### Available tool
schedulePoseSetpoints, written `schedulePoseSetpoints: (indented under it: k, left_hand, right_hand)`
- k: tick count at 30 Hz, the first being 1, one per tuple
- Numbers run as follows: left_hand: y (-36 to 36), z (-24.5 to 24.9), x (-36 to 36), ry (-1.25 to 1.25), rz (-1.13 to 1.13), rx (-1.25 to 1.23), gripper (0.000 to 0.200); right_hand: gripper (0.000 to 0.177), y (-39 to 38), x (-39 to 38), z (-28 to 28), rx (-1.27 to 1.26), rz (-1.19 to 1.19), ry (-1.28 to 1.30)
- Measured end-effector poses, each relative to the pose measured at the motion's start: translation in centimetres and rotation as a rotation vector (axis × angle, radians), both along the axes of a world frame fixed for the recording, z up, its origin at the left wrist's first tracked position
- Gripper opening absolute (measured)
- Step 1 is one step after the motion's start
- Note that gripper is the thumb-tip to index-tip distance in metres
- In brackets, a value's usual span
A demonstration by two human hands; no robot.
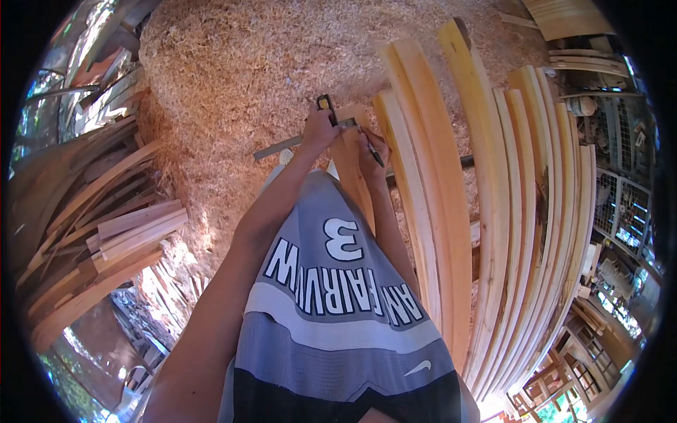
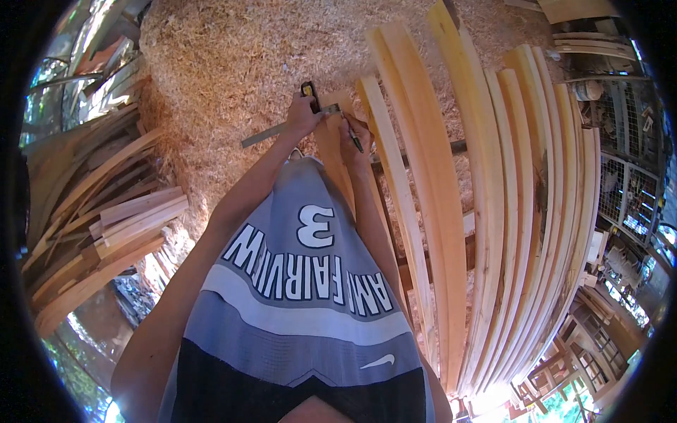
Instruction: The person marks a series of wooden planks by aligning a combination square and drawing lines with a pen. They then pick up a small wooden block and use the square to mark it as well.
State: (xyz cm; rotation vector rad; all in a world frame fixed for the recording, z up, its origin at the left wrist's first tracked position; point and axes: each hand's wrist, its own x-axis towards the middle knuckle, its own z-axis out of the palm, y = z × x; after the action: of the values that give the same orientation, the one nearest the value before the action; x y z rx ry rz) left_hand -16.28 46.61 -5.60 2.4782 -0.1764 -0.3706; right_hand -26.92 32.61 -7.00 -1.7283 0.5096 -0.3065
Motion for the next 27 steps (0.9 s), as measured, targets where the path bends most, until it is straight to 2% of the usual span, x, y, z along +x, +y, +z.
schedulePoseSetpoints:
  k: [5,11,16,18,22,25,27]
  left_hand:
    - [-0.1,0.4,-0.5,0.022,-0.008,0.009,0.040]
    - [-0.3,0.7,-1.3,-0.024,-0.001,-0.010,0.039]
    - [0.4,-0.5,-0.5,-0.067,-0.031,-0.023,0.040]
    - [1.3,-0.8,0.0,-0.100,0.003,-0.041,0.043]
    - [4.8,-1.4,4.9,-0.215,0.072,-0.045,0.056]
    - [7.5,-0.5,7.2,-0.179,0.040,-0.055,0.051]
    - [8.3,-1.9,8.2,-0.164,0.019,-0.047,0.053]
  right_hand:
    - [0.027,0.0,-0.6,1.7,0.020,0.003,0.032]
    - [0.026,0.0,-1.2,-0.1,-0.002,0.005,0.015]
    - [0.030,0.0,-0.9,2.0,-0.045,0.015,-0.004]
    - [0.036,0.3,-2.2,2.6,0.143,-0.107,-0.056]
    - [0.039,-1.3,-5.9,4.3,0.166,-0.105,-0.105]
    - [0.036,-3.2,-8.6,9.1,0.128,-0.137,-0.099]
    - [0.025,-4.7,-9.6,11.2,-0.278,-0.203,-0.113]
